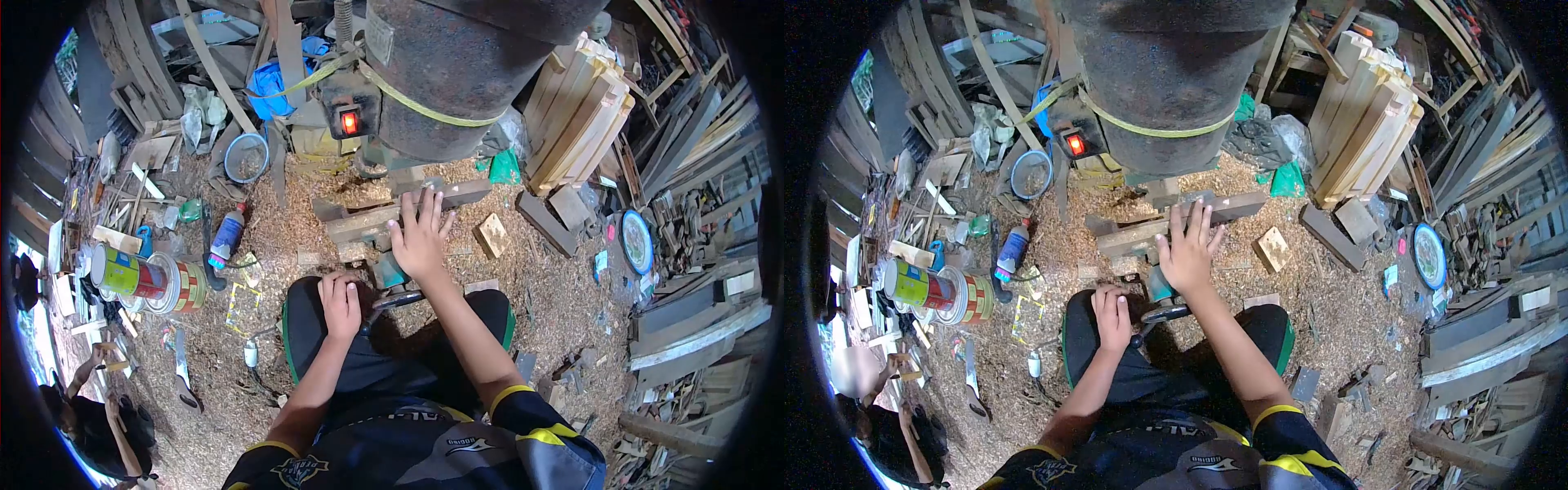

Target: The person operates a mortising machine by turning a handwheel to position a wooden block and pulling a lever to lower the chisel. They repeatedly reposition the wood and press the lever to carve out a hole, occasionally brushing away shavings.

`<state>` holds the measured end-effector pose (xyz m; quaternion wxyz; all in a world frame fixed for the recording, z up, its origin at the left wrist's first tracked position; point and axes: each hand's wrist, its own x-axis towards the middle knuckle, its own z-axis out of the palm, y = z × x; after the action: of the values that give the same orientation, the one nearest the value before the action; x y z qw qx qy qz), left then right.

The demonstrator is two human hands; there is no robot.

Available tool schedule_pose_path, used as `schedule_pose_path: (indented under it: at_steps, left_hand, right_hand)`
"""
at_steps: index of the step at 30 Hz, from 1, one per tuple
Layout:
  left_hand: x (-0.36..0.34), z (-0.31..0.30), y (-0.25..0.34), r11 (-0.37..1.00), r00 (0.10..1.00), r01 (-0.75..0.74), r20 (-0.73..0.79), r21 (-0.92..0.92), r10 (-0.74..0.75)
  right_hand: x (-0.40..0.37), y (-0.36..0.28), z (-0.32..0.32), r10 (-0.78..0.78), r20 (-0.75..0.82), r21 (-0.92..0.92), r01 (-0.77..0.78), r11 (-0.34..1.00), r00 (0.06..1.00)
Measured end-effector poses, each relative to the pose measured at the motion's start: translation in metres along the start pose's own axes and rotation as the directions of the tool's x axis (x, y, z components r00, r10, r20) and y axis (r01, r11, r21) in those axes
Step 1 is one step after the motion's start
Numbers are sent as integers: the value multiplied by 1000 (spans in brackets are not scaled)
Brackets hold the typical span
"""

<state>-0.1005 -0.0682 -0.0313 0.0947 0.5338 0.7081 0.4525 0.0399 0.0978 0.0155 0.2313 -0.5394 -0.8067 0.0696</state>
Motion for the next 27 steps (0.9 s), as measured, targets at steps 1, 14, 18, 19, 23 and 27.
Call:
schedule_pose_path:
  at_steps: [1, 14, 18, 19, 23, 27]
  left_hand:
    - [-3, 2, -4, 1000, 1000, 5, -7, 22, -5]
    - [-6, 10, -20, 998, 998, 58, -16, -7, -58]
    - [-5, 8, -20, 998, 998, 60, -11, -11, -60]
    - [-5, 8, -19, 998, 998, 61, -14, -19, -61]
    - [-6, 4, -20, 996, 997, 73, -3, -56, -73]
    - [-10, -2, -6, 978, 998, 62, -1, -200, -63]
  right_hand:
    - [0, -4, 1, 15, -3, 17, -15, 1000, 1000]
    - [-13, 23, 4, 65, -162, 385, 2, 923, 985]
    - [-7, 6, 0, 75, -112, 259, -44, 965, 991]
    - [-7, 3, -4, 74, -113, 258, -43, 965, 991]
    - [-16, 13, -2, -73, -45, 370, 84, 925, 996]
    - [-46, 26, -18, 119, -11, 613, -87, 785, 993]
